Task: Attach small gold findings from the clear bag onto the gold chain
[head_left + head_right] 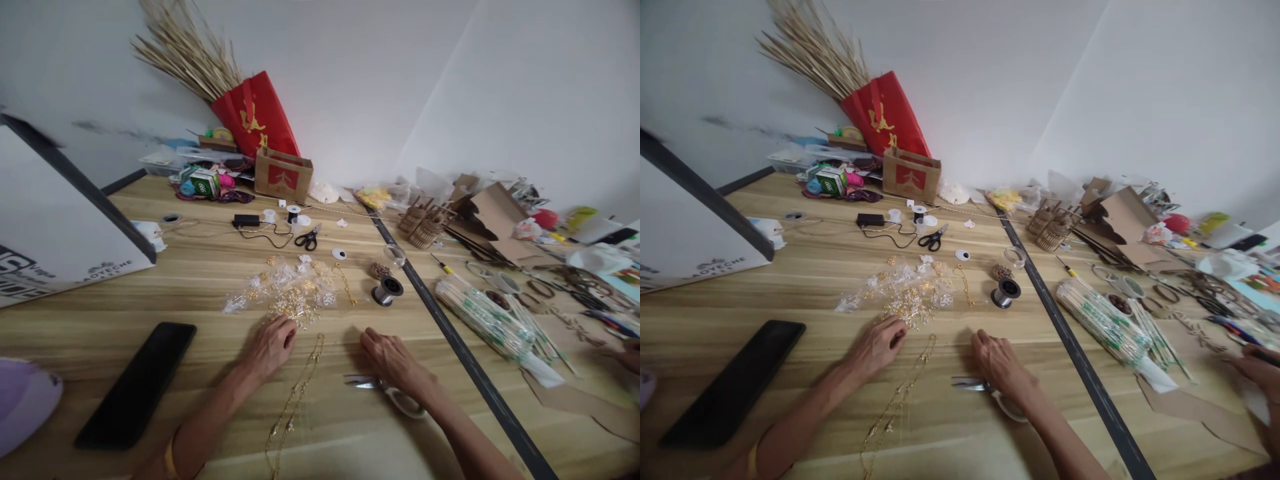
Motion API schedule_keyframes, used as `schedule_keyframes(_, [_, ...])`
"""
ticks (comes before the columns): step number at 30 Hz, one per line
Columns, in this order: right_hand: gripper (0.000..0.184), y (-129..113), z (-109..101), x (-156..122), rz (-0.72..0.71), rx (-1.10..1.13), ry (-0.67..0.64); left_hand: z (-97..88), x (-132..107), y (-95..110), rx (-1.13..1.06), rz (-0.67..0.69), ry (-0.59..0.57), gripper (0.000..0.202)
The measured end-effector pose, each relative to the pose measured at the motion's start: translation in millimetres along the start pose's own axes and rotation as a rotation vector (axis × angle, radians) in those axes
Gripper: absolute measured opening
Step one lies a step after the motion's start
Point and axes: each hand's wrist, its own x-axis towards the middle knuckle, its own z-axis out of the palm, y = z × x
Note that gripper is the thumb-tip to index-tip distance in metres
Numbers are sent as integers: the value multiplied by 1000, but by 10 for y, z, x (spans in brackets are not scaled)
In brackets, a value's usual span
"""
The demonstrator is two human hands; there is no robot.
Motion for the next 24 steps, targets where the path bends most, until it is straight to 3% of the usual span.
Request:
schedule_keyframes(3, [18, 19, 25, -138, -9, -33, 1, 22, -2, -10, -5, 8, 12, 15])
schedule_keyframes(6, [21, 21, -78, -159, -14, -22, -50, 36, -6, -17, -5, 18, 21, 15])
schedule_keyframes(11, [8, -45, -420, 39, 25, 32, -129, 48, -10, -32, -3, 18, 31, 14])
schedule_keyframes(15, [10, -106, -574, 241, 69, 58, -128, 48, -11, -38, -7, 14, 29, 14])
schedule_keyframes(22, [20, -10, -405, 587, 234, 9, 4, 42, -11, -42, -15, 6, 31, 15])
schedule_keyframes(24, [23, 40, -343, 672, 223, 14, 20, 35, -9, -40, -21, 1, 32, 16])
